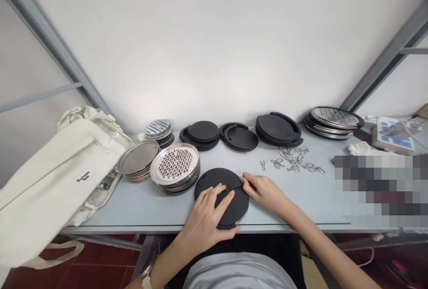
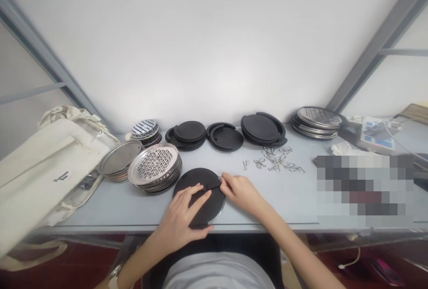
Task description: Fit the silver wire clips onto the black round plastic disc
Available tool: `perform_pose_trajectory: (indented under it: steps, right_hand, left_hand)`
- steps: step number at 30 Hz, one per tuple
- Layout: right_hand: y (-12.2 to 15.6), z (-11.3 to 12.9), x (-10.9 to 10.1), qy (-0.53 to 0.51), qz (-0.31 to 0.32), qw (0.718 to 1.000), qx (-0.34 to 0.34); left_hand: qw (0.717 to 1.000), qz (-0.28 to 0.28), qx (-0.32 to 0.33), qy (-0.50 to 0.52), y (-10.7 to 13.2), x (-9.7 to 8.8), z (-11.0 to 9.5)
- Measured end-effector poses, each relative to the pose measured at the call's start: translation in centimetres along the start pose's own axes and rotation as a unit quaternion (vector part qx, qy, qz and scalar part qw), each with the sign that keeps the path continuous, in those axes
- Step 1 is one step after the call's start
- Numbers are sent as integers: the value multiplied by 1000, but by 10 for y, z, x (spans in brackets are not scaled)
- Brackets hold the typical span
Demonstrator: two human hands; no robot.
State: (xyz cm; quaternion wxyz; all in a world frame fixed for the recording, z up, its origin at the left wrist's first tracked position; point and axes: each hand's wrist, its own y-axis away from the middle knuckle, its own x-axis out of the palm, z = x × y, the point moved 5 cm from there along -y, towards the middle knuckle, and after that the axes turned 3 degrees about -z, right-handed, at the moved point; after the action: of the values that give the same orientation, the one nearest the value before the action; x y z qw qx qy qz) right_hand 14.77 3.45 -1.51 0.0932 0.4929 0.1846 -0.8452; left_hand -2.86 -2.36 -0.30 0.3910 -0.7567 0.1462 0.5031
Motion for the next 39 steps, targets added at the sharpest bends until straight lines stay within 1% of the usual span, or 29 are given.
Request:
perform_pose_trajectory:
  steps: [3,9,14,22,39]
  right_hand:
    - [0,0,0,3,2,1000,-2]
    - [-1,1,0,7,1,1000,-2]
    - [-1,0,1,6,1,1000,-6]
    - [-1,0,1,10,5,1000,-4]
    - [0,0,1,17,7,1000,-10]
  left_hand:
    - [1000,-5,-2,8,0,1,1]
    - [1000,-13,14,12,0,0,0]
    - [1000,-8,1,8,1,-1,0]
    - [1000,-10,20,-1,1,1,0]
    - [1000,-14,18,-2,1,3,0]
